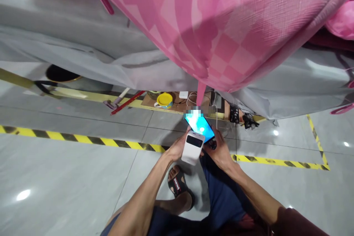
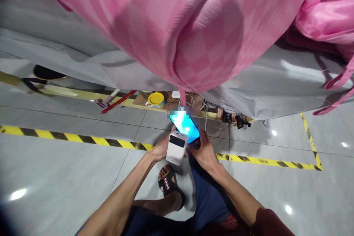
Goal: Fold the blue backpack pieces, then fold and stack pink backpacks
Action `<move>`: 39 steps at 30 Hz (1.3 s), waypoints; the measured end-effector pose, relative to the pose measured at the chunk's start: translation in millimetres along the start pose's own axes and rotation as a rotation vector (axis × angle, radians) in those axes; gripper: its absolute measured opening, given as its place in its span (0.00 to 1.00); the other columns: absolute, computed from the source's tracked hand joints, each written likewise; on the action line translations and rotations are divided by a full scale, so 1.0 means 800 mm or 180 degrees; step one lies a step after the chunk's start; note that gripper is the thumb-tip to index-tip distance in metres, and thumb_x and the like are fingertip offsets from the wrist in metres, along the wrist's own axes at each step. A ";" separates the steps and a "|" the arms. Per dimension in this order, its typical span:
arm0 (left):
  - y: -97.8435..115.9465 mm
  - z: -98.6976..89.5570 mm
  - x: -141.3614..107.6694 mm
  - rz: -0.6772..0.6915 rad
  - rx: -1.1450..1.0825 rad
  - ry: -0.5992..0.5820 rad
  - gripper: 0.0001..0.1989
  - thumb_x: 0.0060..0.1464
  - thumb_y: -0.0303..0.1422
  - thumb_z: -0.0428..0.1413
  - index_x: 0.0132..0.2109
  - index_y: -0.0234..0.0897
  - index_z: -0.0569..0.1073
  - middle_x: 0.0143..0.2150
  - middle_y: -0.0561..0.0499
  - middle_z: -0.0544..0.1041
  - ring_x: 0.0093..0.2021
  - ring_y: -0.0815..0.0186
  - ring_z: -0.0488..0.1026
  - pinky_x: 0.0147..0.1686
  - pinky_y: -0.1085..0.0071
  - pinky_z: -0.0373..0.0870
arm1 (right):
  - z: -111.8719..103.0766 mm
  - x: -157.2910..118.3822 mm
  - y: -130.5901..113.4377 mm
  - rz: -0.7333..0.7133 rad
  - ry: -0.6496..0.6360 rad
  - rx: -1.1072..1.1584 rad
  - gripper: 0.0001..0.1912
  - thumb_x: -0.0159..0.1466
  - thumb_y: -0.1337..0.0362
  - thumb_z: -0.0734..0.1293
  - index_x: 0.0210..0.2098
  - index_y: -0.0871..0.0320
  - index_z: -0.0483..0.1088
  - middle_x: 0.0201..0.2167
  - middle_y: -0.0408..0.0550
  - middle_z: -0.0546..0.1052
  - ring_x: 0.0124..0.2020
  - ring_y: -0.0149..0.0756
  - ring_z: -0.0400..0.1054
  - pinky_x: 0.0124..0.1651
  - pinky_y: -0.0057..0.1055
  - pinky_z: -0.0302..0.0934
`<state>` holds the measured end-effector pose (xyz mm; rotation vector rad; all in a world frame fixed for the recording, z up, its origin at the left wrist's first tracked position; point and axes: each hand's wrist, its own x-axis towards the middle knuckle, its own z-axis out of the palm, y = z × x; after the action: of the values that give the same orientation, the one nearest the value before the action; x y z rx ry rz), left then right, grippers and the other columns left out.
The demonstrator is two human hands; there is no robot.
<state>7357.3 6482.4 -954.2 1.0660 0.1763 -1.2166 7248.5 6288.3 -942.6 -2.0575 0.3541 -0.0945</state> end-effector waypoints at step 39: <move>0.013 0.019 -0.002 -0.0047 0.0383 0.0078 0.47 0.56 0.76 0.54 0.48 0.32 0.82 0.28 0.41 0.84 0.29 0.51 0.82 0.28 0.63 0.75 | 0.007 -0.005 0.017 0.0109 0.0206 0.0044 0.37 0.66 0.53 0.74 0.72 0.53 0.68 0.66 0.61 0.75 0.59 0.55 0.77 0.55 0.49 0.79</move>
<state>7358.9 6472.0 -939.5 1.1863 0.1315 -1.2401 7243.2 6288.0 -956.7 -2.0372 0.4273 -0.1428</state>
